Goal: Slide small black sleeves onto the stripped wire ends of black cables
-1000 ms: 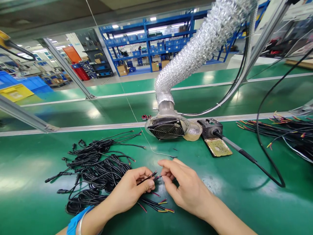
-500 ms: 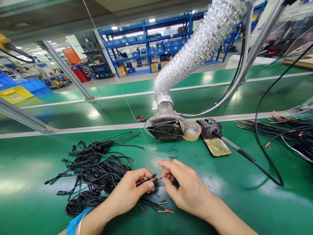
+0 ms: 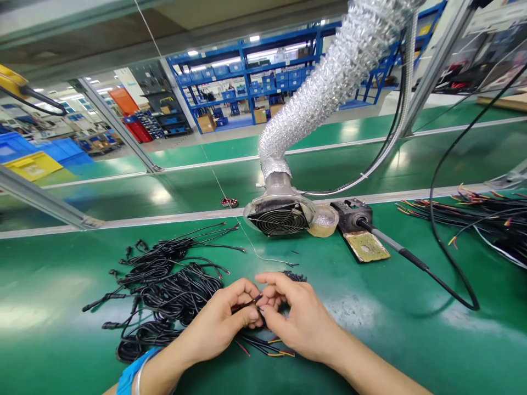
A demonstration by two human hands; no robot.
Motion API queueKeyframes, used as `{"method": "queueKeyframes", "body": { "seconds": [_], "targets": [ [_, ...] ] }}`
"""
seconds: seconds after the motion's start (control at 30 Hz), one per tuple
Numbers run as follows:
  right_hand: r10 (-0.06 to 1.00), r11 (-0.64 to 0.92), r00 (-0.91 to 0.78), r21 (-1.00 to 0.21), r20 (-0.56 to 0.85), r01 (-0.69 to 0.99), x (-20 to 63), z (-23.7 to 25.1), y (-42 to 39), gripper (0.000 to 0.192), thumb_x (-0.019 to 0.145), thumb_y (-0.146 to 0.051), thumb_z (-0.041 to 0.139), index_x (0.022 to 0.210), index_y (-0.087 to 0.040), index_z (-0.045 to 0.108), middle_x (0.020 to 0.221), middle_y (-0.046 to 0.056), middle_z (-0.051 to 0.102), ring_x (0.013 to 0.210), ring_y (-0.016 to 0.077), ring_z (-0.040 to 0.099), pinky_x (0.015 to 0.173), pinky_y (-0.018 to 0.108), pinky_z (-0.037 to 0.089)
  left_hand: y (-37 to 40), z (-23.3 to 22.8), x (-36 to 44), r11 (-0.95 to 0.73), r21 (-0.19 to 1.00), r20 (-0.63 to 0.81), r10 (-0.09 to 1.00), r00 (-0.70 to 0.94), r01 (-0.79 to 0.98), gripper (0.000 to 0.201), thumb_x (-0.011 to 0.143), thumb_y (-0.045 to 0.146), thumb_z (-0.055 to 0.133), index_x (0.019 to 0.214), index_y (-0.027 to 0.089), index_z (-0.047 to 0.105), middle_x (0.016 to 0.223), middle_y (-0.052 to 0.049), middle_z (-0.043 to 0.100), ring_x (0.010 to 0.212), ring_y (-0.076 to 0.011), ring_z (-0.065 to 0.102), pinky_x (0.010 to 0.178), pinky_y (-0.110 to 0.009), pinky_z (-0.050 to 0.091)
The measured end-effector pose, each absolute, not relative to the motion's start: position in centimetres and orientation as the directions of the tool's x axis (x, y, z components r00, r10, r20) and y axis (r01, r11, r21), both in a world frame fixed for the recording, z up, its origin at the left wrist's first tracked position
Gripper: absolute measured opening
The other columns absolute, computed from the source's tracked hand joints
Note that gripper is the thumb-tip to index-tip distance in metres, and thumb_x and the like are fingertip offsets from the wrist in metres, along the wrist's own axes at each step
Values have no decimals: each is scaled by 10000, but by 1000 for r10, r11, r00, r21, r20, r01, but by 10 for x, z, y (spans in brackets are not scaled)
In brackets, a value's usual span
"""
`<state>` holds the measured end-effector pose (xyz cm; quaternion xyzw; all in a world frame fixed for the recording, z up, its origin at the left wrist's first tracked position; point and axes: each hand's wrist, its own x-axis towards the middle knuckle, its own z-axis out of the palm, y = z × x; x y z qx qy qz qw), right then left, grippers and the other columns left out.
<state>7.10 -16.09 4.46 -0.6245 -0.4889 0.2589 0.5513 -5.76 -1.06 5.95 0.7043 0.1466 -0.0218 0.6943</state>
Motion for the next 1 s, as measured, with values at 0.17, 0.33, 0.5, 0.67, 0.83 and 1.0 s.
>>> {"method": "queueKeyframes", "body": {
  "seconds": [0.17, 0.33, 0.5, 0.67, 0.83, 1.0],
  "targets": [
    [854, 96, 481, -969, 198, 228, 64, 42, -155, 308, 864, -211, 606, 1164, -197, 537, 855, 14, 714, 748, 134, 662, 715, 253, 558, -4, 73, -63, -65, 969, -228, 146, 963, 239, 198, 944, 285, 500, 1088, 150, 520, 741, -23, 638, 705, -142, 590, 703, -271, 475],
    [818, 100, 539, -972, 201, 211, 57, 39, -151, 325, 868, -253, 635, 1169, -194, 527, 933, 47, 719, 839, 164, 689, 768, 285, 569, 2, 87, -69, -169, 967, -166, 148, 975, 191, 239, 955, 338, 500, 1096, 149, 538, 728, -28, 656, 715, -149, 603, 736, -277, 461],
    [855, 57, 361, -760, 371, 647, 36, 32, -139, 218, 886, -231, 589, 1098, -181, 594, 1125, 118, 646, 1025, 249, 600, 890, 438, 519, 22, 108, -81, -113, 988, -70, 273, 959, 104, 320, 936, 438, 533, 829, 140, 579, 650, -20, 611, 698, -152, 622, 739, -273, 463],
    [927, 67, 76, -362, 366, 930, 4, 7, -120, 299, 890, -209, 604, 1182, -147, 613, 1255, 146, 611, 1061, 341, 535, 850, 525, 495, 45, 135, -112, 164, 985, -32, 459, 888, -49, 275, 882, 420, 630, 870, 153, 567, 570, 57, 456, 438, -56, 453, 472, -178, 341],
    [924, 163, -25, -334, 383, 929, 0, -10, -116, 275, 931, -92, 483, 1163, -132, 626, 1215, 102, 650, 878, 249, 556, 738, 403, 522, 98, 183, -157, 1, 967, 154, 792, 590, -253, 64, 849, 109, 576, 802, 148, 557, 531, 75, 331, 398, -29, 218, 404, -145, 210],
    [900, 219, -66, -316, 431, 923, 1, -18, -116, 365, 884, -2, 440, 1164, -129, 638, 1223, 95, 652, 887, 234, 550, 766, 373, 514, 134, 249, -192, -240, 945, 313, 861, 400, -221, 274, 993, 151, 335, 790, 178, 517, 496, 68, 265, 410, -67, 152, 398, -160, 213]
  ]
}}
